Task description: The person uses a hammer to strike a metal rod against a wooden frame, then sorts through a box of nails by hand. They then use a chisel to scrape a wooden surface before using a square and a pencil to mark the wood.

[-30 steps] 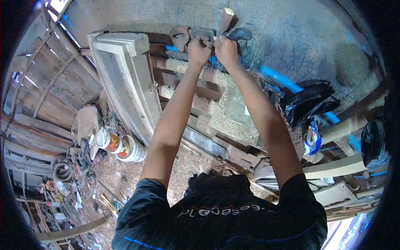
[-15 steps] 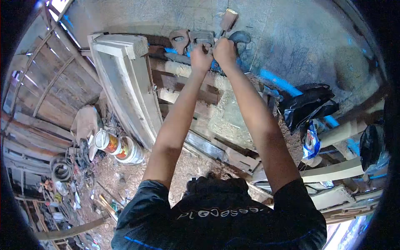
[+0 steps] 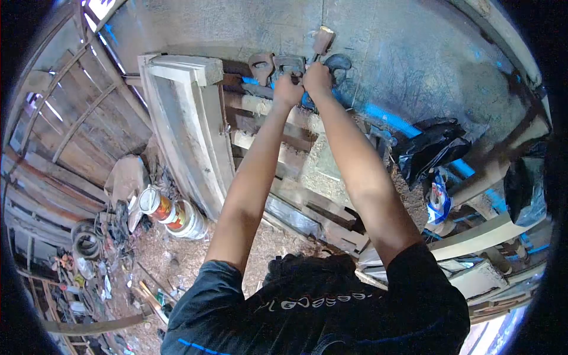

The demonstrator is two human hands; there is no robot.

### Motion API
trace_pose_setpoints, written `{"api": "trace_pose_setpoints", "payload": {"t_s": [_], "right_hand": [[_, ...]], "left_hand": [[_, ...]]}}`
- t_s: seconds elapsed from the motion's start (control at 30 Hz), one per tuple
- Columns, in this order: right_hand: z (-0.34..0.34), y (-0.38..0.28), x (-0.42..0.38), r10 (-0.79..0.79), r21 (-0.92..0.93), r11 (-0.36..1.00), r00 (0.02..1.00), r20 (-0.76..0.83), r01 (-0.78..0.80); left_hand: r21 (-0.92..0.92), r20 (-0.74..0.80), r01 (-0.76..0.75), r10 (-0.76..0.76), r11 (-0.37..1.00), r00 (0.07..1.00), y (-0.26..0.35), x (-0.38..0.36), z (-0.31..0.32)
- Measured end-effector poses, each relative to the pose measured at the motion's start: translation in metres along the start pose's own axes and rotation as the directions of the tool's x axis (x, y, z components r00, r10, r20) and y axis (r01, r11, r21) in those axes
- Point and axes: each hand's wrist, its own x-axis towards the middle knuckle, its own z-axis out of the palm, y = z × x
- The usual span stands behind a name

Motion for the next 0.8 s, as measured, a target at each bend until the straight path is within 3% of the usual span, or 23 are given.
{"api": "trace_pose_setpoints", "payload": {"t_s": [0.1,0.23,0.4,0.43,0.53,0.6,0.63,0.73,0.8], "right_hand": [[0.004,0.013,-0.003,-0.092,-0.043,0.994,0.993,0.079,0.096],[0.004,0.022,-0.01,-0.134,-0.015,0.991,0.99,0.036,0.135],[-0.01,0.021,-0.019,-0.11,0.038,0.993,0.994,0.0,0.11],[-0.006,0.023,-0.014,-0.203,0.027,0.978,0.976,-0.081,0.206],[-0.03,0.02,-0.014,-0.253,0.024,0.965,0.955,-0.155,0.26],[-0.04,0.031,-0.008,-0.29,0.038,0.954,0.95,-0.119,0.296],[-0.048,0.033,-0.007,-0.298,0.047,0.951,0.947,-0.117,0.305],[-0.073,0.037,-0.017,-0.38,-0.003,0.924,0.916,-0.129,0.383],[-0.083,0.043,-0.023,-0.39,0.003,0.92,0.916,-0.091,0.392]], "left_hand": [[-0.012,0.03,-0.013,0.013,1.0,0.999,-0.012,0.003,-0.006],[-0.083,0.029,-0.058,0.061,0.995,0.998,-0.02,0.006,-0.008],[-0.027,0.025,-0.042,0.043,0.999,0.999,-0.02,0.004,0.004],[0.011,0.038,-0.058,0.058,0.998,0.998,-0.018,0.004,0.005],[0.027,0.084,-0.062,0.06,0.998,0.995,0.001,-0.002,0.004],[0.032,0.086,-0.063,0.06,0.997,0.994,0.004,0.001,0.015],[-0.109,0.122,-0.066,0.079,0.992,0.989,0.0,0.004,0.024],[-0.26,0.136,-0.055,0.093,0.964,0.986,0.006,0.002,0.046],[-0.176,0.082,-0.105,0.121,0.979,0.989,0.018,-0.004,0.054]]}}
